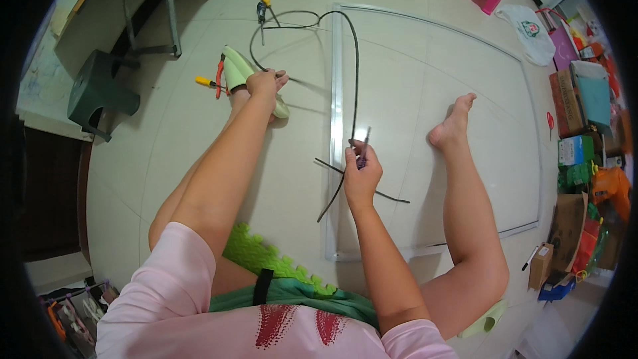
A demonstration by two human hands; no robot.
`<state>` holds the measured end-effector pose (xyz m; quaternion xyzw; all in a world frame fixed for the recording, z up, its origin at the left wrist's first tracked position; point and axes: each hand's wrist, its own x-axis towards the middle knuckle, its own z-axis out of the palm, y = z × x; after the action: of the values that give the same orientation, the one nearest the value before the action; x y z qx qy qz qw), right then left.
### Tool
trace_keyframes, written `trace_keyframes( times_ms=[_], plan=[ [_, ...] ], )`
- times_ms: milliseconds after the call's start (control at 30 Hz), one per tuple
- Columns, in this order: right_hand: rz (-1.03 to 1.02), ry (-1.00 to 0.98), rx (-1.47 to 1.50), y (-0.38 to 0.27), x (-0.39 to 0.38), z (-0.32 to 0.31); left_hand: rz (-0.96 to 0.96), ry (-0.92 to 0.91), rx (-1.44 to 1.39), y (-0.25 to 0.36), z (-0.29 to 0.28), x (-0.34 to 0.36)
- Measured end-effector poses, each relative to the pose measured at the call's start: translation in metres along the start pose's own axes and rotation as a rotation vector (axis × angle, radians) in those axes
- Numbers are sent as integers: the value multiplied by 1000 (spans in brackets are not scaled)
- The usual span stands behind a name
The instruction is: The person installs a rubber seal into the frame of a window screen by hand and using a screwdriver to press it into the groove.
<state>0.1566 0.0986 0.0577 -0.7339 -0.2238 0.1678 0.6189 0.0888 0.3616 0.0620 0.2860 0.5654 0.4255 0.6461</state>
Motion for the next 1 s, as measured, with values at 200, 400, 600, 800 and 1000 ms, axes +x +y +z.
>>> trace_keyframes(
  times_ms=[200, 400, 600, 800, 1000],
  plan=[
    [136, -61, -209, 14, -2, -31, 440, 52, 632, -13, -11, -22],
    [242, -235, -616, 40, -8, -68, 744, -501, 1114, -98, -75, -112],
    [249, -445, -822, 81, -32, -93, -86, -378, 735, -156, -101, -165],
    [391, -646, -327, 54, -43, -80, -29, -364, 728, -157, -100, -180],
    [356, -550, -357, 22, -22, -66, 1067, -192, 1054, -89, -63, -128]
  ],
)
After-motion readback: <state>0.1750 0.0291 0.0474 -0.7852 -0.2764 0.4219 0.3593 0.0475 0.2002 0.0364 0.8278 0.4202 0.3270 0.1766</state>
